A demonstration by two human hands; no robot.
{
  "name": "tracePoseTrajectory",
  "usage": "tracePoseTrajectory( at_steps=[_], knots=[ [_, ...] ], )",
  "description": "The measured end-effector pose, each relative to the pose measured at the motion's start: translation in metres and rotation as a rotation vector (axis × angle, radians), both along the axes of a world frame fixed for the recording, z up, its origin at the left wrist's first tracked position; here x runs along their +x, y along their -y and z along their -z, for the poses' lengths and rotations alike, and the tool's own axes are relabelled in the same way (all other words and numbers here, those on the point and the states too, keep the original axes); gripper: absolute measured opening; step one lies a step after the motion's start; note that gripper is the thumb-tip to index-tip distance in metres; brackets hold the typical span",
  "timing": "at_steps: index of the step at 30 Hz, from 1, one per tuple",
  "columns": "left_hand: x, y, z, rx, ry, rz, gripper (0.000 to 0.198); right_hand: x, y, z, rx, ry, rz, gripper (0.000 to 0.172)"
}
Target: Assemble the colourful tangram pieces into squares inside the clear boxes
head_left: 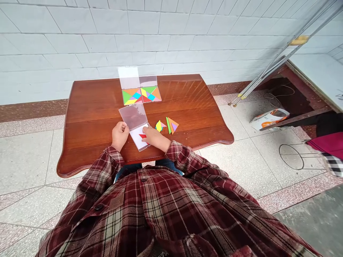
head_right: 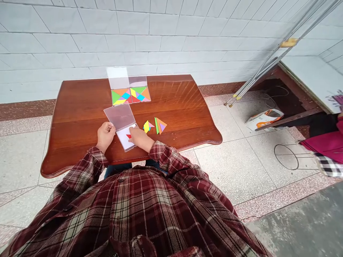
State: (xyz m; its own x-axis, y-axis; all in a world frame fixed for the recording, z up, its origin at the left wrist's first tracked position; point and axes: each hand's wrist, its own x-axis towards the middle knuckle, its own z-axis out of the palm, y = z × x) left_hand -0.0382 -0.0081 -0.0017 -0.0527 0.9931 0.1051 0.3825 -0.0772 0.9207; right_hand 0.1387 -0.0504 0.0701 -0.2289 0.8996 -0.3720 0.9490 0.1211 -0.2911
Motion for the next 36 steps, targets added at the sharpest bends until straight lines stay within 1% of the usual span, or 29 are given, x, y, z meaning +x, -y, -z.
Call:
tracePoseTrajectory(
  at_steps=[8,13,18,23,31,33,36],
  knots=[
    [-0.002,-0.002,0.002,0.017,-0.004,-0.004,0.006,0.004,0.0,0.003,-0.015,-0.041,0.029,0.036],
    [-0.001,-0.001,-0.001,0.021,-0.013,0.0,0.006,0.004,0.002,-0.001,-0.013,-0.034,0.035,0.034],
    [0.002,0.001,-0.006,0.032,-0.013,0.006,0.006,0.005,0.008,0.003,0.063,-0.021,-0.006,0.028],
    [0.003,0.002,-0.006,0.016,-0.009,-0.008,0.007,0.004,0.012,0.007,0.131,0.007,-0.038,0.026],
    [0.003,0.002,-0.008,0.013,-0.011,0.003,0.007,-0.001,0.016,0.006,0.19,0.006,-0.123,0.027],
    [0.002,0.003,-0.007,0.03,-0.025,0.008,0.007,0.0,0.021,0.008,0.217,0.004,-0.107,0.026],
    [0.0,0.006,-0.004,0.072,-0.096,0.026,0.005,0.004,0.032,0.013,0.25,0.006,-0.031,0.026]
  ],
)
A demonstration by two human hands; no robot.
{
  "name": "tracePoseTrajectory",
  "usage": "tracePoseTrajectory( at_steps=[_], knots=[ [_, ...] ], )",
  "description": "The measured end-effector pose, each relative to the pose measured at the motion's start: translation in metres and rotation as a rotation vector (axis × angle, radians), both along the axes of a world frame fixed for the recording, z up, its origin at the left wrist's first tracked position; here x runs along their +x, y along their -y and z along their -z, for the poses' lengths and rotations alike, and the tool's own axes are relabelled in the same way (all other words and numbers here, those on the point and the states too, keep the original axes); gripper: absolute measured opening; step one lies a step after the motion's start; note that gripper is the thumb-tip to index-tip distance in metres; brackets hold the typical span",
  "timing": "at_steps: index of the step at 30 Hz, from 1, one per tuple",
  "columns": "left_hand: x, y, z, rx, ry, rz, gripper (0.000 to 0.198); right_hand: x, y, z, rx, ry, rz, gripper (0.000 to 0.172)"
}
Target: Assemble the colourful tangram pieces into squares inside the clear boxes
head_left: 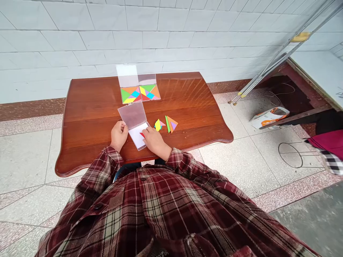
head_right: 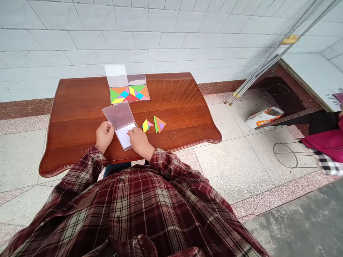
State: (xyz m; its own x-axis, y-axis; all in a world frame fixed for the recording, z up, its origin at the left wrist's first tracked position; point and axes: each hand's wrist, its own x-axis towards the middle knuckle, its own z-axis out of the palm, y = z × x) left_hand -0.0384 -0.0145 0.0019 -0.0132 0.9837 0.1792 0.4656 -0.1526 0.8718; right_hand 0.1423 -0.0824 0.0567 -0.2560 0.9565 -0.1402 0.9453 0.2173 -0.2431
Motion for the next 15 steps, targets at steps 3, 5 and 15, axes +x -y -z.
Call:
tracePoseTrajectory(
  at_steps=[3,5,15],
  knots=[
    [-0.002,0.008,0.002,0.017,-0.081,0.025,0.004,0.004,0.01,0.006,-0.007,-0.027,0.056,0.031],
    [-0.002,0.016,0.002,0.013,-0.116,0.021,0.006,0.007,0.015,0.009,-0.02,-0.04,0.064,0.03],
    [0.001,0.045,-0.008,-0.027,-0.243,-0.009,0.011,0.016,0.025,0.018,0.033,-0.127,-0.042,0.024]
  ],
)
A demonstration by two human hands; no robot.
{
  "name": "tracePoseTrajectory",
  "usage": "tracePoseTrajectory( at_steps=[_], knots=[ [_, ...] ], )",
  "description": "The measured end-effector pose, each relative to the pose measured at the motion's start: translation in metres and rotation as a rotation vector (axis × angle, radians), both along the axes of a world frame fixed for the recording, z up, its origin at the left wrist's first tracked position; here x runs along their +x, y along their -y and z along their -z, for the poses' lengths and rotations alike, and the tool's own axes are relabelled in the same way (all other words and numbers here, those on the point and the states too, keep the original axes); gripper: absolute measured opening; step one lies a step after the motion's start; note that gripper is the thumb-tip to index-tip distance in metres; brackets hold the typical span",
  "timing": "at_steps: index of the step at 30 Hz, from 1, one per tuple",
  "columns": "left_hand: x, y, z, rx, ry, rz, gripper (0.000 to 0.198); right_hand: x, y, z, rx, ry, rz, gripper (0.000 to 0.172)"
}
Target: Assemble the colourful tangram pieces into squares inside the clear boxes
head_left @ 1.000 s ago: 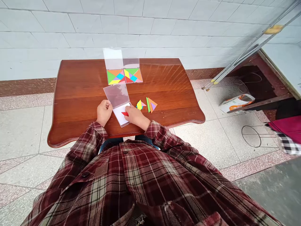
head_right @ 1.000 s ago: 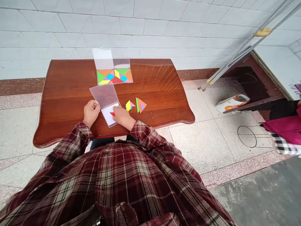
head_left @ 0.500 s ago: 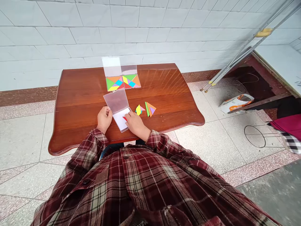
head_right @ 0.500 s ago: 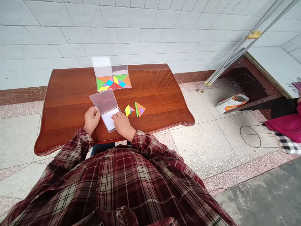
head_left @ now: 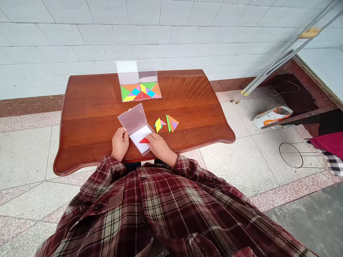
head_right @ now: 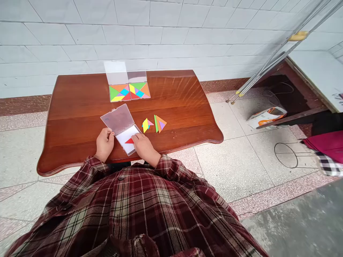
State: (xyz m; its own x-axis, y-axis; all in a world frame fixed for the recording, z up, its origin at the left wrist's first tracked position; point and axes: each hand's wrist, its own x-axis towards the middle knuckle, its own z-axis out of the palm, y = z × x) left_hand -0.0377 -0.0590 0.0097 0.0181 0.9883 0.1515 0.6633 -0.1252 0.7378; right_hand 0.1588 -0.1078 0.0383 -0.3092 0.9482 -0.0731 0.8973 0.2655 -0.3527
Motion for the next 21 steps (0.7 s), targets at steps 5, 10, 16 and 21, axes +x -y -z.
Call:
tracePoseTrajectory(
  at_steps=[5,10,16,21],
  knots=[
    [0.004,-0.001,-0.002,-0.005,0.0,-0.018,0.011,0.003,-0.013,0.002,0.028,0.018,0.007,0.028],
    [0.005,-0.001,-0.001,-0.004,0.002,-0.012,0.011,0.005,-0.031,-0.006,-0.01,0.095,0.061,0.029],
    [0.005,-0.001,-0.002,-0.003,0.003,-0.006,0.009,0.007,-0.034,-0.008,-0.037,0.112,0.139,0.031],
    [0.005,-0.002,0.0,0.0,0.014,-0.007,0.01,0.006,-0.029,-0.009,-0.063,0.167,0.212,0.032]
  ],
)
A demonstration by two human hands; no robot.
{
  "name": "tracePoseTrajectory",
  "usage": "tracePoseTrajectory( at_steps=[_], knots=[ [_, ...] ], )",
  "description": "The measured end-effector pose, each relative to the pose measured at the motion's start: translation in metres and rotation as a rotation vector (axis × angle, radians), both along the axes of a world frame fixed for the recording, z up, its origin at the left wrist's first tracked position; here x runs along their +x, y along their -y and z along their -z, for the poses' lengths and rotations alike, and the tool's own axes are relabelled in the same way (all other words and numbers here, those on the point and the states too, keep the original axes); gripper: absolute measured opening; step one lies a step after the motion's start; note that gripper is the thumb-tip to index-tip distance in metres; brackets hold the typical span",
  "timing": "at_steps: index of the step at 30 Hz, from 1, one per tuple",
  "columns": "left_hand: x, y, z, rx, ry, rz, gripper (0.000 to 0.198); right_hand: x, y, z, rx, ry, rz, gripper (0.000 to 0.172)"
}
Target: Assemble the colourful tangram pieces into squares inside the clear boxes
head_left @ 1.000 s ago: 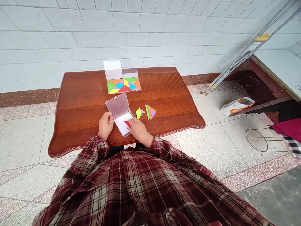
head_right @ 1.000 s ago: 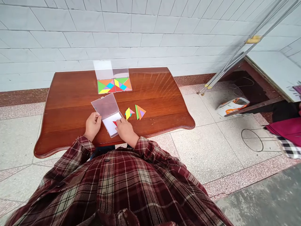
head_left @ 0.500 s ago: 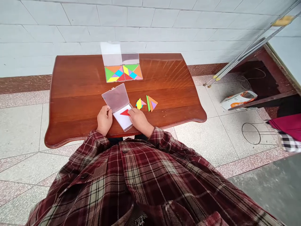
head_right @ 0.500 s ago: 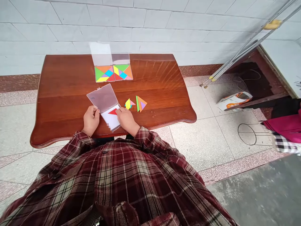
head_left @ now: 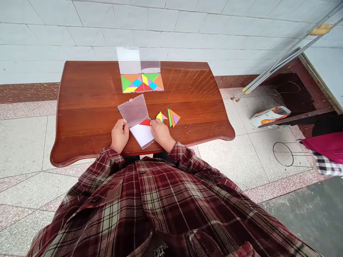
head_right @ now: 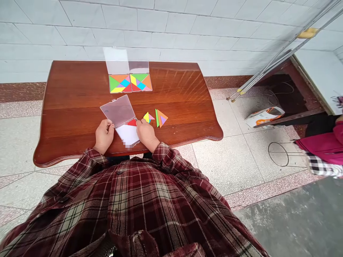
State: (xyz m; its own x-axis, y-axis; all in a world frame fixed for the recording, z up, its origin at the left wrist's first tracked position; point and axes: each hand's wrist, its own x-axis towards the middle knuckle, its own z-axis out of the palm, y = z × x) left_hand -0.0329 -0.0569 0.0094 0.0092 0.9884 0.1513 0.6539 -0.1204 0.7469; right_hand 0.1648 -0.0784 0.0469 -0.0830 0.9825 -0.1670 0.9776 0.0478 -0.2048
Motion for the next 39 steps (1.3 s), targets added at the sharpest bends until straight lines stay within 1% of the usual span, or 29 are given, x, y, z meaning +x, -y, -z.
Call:
tracePoseTrajectory(
  at_steps=[4,8,13,20,25,28,31,34,36,39],
  knots=[
    [0.0,-0.001,0.002,0.002,0.003,-0.001,0.011,-0.005,0.001,-0.006,0.003,0.0,0.001,0.029],
    [-0.001,-0.002,0.003,-0.004,-0.003,-0.005,0.012,-0.012,-0.004,-0.009,0.006,-0.008,-0.035,0.034],
    [0.0,-0.001,0.002,-0.002,-0.009,-0.002,0.013,-0.011,-0.011,-0.004,-0.012,0.004,-0.021,0.033],
    [0.0,0.0,-0.001,-0.012,-0.014,0.0,0.011,-0.003,-0.014,0.005,0.025,-0.003,-0.014,0.035],
    [0.0,0.001,-0.004,-0.023,-0.008,0.004,0.009,-0.001,-0.015,0.003,0.016,-0.039,-0.005,0.03],
    [-0.001,0.001,-0.003,-0.029,-0.005,-0.002,0.01,0.002,-0.01,-0.001,0.015,-0.091,0.007,0.029],
    [-0.001,0.0,-0.001,-0.028,-0.008,-0.003,0.01,0.013,-0.001,0.0,0.048,-0.179,0.027,0.027],
    [-0.002,-0.002,0.0,-0.024,-0.014,-0.009,0.011,0.034,0.008,0.004,0.113,-0.267,0.075,0.026],
    [-0.003,-0.003,0.0,-0.026,-0.015,-0.015,0.011,0.054,0.011,0.005,0.179,-0.297,0.137,0.027],
    [-0.003,-0.004,-0.001,-0.027,-0.026,-0.022,0.01,0.088,0.011,0.005,0.257,-0.274,0.273,0.028]
  ],
)
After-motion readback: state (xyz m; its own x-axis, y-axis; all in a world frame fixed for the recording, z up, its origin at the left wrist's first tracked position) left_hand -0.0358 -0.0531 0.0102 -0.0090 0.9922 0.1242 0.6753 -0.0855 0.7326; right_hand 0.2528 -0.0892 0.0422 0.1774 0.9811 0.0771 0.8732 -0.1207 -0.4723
